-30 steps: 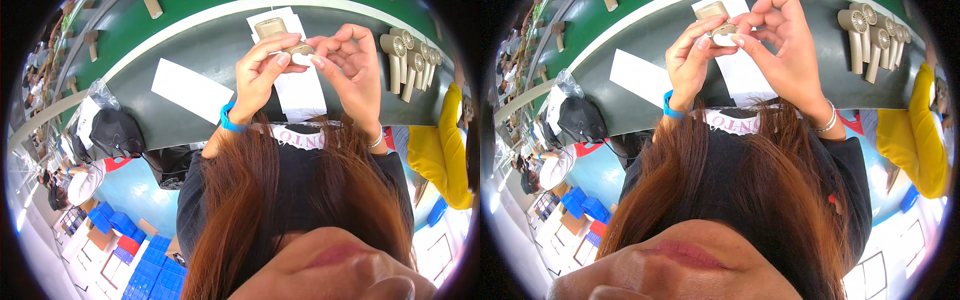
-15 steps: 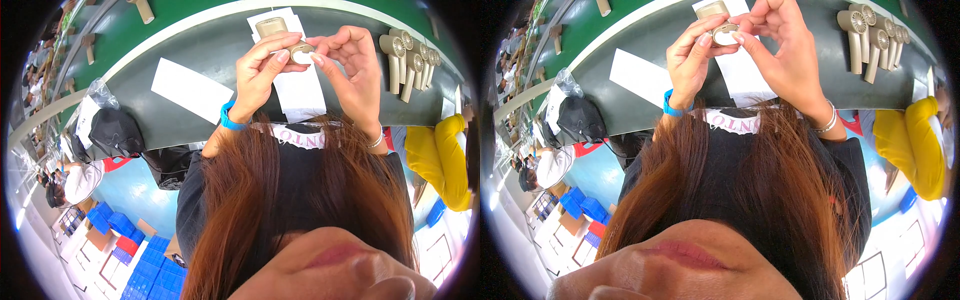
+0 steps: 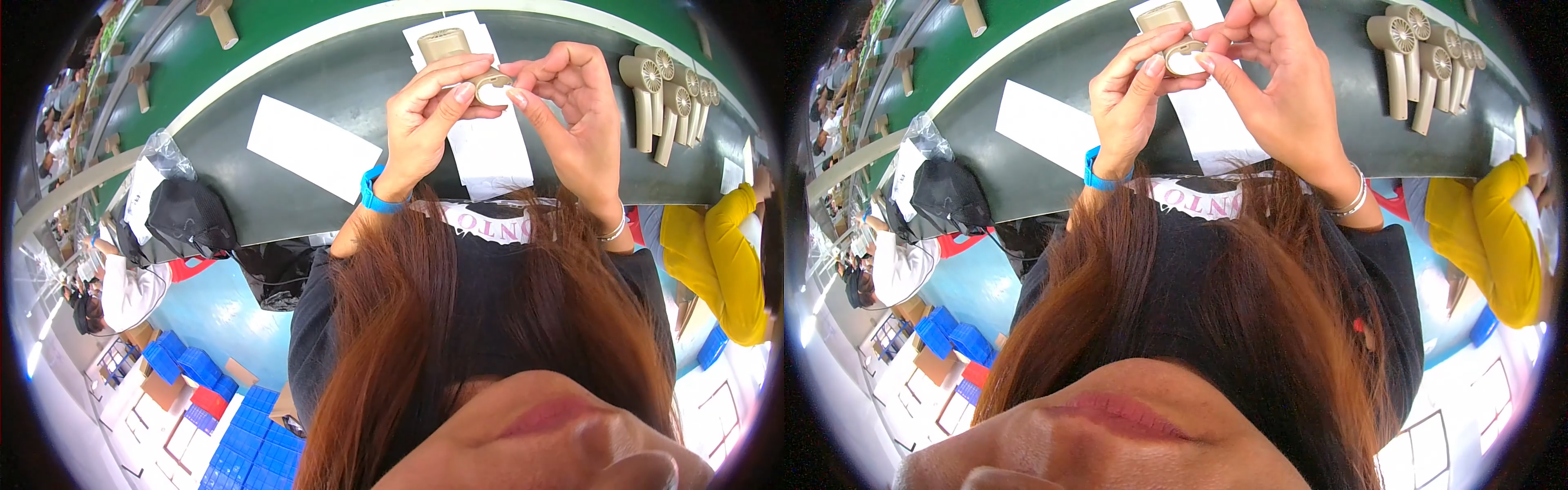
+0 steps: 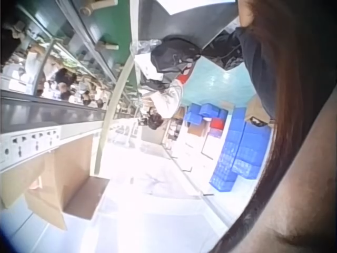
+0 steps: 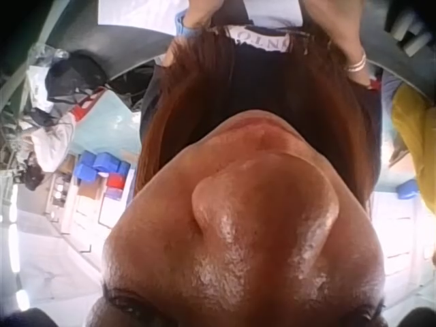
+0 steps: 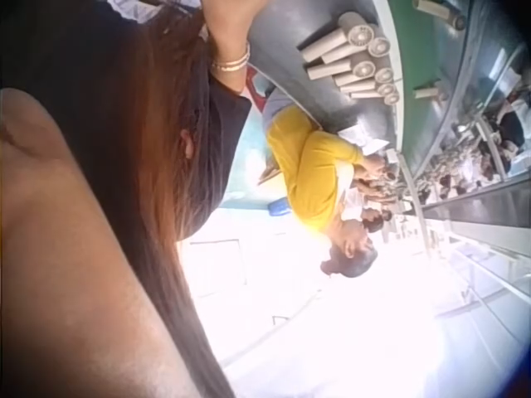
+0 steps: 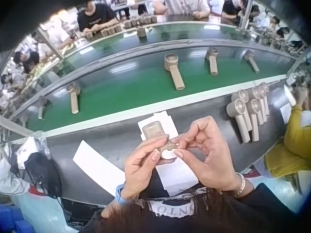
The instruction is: The person picks up mini fan handles, peels circular stickers from sticker backing sheets, and attaches the stickers onto the bottom of each fan handle before placing them down on the table.
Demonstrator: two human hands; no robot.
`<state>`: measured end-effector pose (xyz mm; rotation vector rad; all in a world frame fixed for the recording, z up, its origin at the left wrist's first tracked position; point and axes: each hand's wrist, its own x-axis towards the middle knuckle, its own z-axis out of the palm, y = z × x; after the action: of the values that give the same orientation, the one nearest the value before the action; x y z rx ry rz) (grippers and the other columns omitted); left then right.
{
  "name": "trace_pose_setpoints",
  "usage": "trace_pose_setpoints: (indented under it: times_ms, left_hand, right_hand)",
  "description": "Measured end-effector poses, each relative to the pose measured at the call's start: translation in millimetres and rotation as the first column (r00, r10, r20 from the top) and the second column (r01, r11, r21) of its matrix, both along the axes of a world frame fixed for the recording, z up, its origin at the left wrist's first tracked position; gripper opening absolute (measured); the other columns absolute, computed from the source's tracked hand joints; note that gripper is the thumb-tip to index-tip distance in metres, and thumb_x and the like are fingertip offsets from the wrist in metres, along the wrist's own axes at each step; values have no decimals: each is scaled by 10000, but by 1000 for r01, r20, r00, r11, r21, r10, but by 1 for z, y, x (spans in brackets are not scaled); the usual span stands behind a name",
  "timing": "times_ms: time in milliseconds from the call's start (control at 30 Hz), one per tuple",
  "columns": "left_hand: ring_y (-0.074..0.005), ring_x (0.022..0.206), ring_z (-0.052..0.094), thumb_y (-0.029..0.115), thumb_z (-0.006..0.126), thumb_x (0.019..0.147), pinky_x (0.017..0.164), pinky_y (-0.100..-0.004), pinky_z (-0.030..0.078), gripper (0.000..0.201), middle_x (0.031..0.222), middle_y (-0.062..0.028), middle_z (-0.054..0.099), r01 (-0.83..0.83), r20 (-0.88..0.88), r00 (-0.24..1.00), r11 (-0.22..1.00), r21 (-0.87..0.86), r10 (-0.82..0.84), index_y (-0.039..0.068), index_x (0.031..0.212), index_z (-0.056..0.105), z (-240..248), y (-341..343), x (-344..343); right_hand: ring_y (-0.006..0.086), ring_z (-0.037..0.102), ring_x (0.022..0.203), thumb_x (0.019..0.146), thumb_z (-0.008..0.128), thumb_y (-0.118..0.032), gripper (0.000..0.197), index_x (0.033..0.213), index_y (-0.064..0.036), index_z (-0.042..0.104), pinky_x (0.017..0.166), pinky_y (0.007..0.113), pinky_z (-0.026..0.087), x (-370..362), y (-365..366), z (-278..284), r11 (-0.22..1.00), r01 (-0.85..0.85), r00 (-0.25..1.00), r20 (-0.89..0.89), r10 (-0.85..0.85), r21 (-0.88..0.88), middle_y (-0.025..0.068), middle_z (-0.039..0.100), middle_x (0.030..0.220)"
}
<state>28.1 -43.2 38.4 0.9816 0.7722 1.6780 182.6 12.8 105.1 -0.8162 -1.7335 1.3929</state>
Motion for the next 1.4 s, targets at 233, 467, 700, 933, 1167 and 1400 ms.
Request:
trace_pose_setpoints:
  times_ms: [233, 467, 700, 933, 1167, 1400]
  left_hand:
    - [-303, 1020, 615, 41, 501, 935, 811, -391, 586, 252, 1259, -177, 503, -5, -6, 1000, 1000, -6, 5, -46, 1158, 580, -1, -1, 1]
    - [-309, 1005, 622, 31, 501, 933, 813, -390, 586, 250, 1254, -179, 508, -2, 4, 1000, 1000, -2, 2, -47, 1157, 580, -1, -1, 0]
    - [-310, 993, 628, 30, 503, 932, 810, -389, 587, 250, 1253, -181, 509, 0, -14, 1000, 1000, 5, 0, -48, 1157, 580, -3, 1, 1]
    - [-304, 988, 630, 33, 500, 934, 813, -385, 586, 251, 1255, -179, 510, 2, -23, 1000, 1000, -1, -2, -48, 1157, 580, 0, 0, 1]
    - [-272, 984, 632, -52, 589, 857, 814, -375, 587, 279, 1238, -184, 517, -18, -30, 999, 1000, 20, 19, -66, 1136, 579, 3, 1, 6]
    - [-247, 960, 639, -82, 615, 829, 807, -358, 589, 288, 1213, -183, 525, -37, -29, 999, 999, -38, 36, -75, 1115, 582, 7, 1, 11]
  right_hand:
    - [209, 600, 1008, 837, 617, 57, 313, 1051, -24, 404, 845, 290, 485, 1, -1, -2, 998, 13, 999, -45, -15, -55, 91, 587, 891]
    - [210, 601, 1011, 832, 623, 57, 313, 1046, -24, 409, 851, 292, 484, 1, 0, 0, 999, 7, 1000, -3, -7, -43, 88, 587, 894]
    - [211, 600, 1009, 834, 625, 50, 309, 1041, -27, 409, 847, 297, 486, 1, 0, -1, 999, 18, 1000, 11, -18, -40, 88, 589, 891]
    - [206, 602, 1005, 835, 621, 49, 311, 1043, -30, 403, 846, 295, 487, 0, 0, 0, 1000, 12, 1000, 21, -12, -13, 88, 587, 883]
    - [202, 608, 988, 833, 618, 53, 310, 1041, -26, 402, 835, 295, 491, 0, 0, 3, 1000, 31, 998, 62, -31, -2, 86, 582, 873]
    - [164, 625, 886, 814, 647, 19, 345, 1086, -20, 438, 783, 279, 469, 2, -2, 10, 968, 42, 964, 246, -105, 247, 62, 606, 816]
